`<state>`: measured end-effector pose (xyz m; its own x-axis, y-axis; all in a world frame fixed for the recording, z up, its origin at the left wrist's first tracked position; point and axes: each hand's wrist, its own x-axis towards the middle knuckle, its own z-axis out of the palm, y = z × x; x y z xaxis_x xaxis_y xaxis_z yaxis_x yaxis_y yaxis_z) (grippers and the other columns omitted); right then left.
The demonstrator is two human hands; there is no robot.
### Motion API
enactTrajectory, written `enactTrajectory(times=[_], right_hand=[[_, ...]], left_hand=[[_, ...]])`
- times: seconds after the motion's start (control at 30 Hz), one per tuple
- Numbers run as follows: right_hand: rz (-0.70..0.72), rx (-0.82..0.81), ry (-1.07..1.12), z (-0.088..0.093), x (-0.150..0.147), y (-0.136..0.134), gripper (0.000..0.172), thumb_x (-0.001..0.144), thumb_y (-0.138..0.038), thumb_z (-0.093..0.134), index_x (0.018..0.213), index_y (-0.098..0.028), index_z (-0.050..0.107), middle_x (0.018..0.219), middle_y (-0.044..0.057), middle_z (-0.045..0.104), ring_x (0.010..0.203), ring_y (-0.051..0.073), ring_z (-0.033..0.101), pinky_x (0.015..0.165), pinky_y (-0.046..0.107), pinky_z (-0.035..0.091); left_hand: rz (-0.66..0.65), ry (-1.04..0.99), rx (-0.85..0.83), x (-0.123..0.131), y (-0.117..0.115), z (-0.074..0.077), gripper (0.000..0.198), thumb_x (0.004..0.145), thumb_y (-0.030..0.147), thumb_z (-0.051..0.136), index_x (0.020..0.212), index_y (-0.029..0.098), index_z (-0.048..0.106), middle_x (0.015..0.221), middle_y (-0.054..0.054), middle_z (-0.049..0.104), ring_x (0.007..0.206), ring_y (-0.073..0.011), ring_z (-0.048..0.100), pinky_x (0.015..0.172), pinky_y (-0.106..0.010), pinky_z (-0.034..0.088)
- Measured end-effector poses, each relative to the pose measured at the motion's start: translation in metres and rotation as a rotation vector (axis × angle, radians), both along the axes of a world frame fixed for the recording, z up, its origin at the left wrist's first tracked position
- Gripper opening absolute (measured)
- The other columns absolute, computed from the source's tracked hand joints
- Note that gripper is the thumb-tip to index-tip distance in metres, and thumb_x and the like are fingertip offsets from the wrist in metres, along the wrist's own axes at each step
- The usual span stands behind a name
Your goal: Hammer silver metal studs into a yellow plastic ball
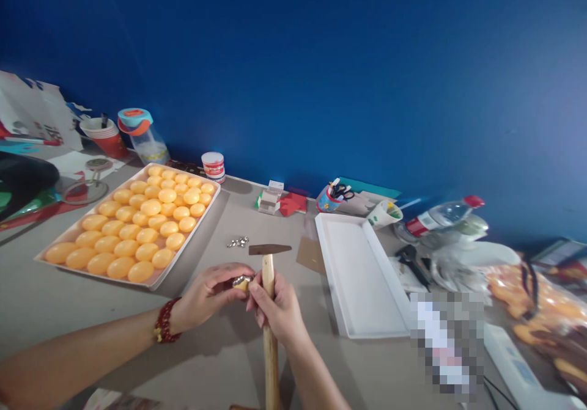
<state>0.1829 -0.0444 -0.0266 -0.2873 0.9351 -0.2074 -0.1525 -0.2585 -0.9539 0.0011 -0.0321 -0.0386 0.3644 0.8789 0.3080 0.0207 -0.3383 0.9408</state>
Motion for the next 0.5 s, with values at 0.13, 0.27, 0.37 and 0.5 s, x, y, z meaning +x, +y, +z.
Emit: enactTrajectory(times=[0.13, 0.27, 0.37, 0.5], right_hand=[[-0.006, 0.02, -0.035, 0.0019, -0.0003, -0.0002, 0.033, 0.084, -0.046, 0.066, 0.083, -0.018, 0.05, 0.054, -0.005, 0.058, 0.033, 0.002, 0.036, 0.034, 0.013, 0.032], [0.001, 0.039, -0.065, 0.0039, -0.0008, 0.0002, 0.034, 0.084, -0.049, 0.065, 0.082, -0.019, 0.049, 0.053, -0.005, 0.059, 0.032, 0.003, 0.037, 0.033, 0.015, 0.032], [0.004, 0.052, -0.078, 0.0041, -0.001, 0.0006, 0.034, 0.085, -0.049, 0.064, 0.081, -0.019, 0.048, 0.053, -0.005, 0.058, 0.031, 0.002, 0.036, 0.033, 0.014, 0.031], [0.016, 0.055, -0.051, 0.0024, -0.0005, 0.001, 0.034, 0.086, -0.048, 0.063, 0.082, -0.019, 0.048, 0.053, -0.006, 0.057, 0.031, 0.002, 0.036, 0.033, 0.014, 0.031]], left_hand=[[0.008, 0.001, -0.017, 0.0004, -0.0006, 0.0009, 0.028, 0.087, 0.03, 0.063, 0.112, 0.017, 0.067, 0.11, -0.011, 0.071, 0.1, -0.0217, 0.065, 0.081, -0.028, 0.054], [0.003, 0.015, -0.017, 0.0, -0.0006, 0.0014, 0.029, 0.087, 0.031, 0.063, 0.112, 0.017, 0.067, 0.11, -0.012, 0.071, 0.1, -0.0223, 0.065, 0.082, -0.029, 0.054], [0.0, 0.013, -0.014, -0.0003, -0.0001, 0.0009, 0.028, 0.088, 0.031, 0.062, 0.112, 0.017, 0.067, 0.111, -0.012, 0.071, 0.1, -0.0225, 0.065, 0.084, -0.03, 0.054], [0.003, 0.031, -0.021, -0.0012, -0.0003, 0.0011, 0.029, 0.087, 0.031, 0.062, 0.112, 0.017, 0.066, 0.112, -0.012, 0.07, 0.102, -0.0227, 0.065, 0.085, -0.03, 0.054]])
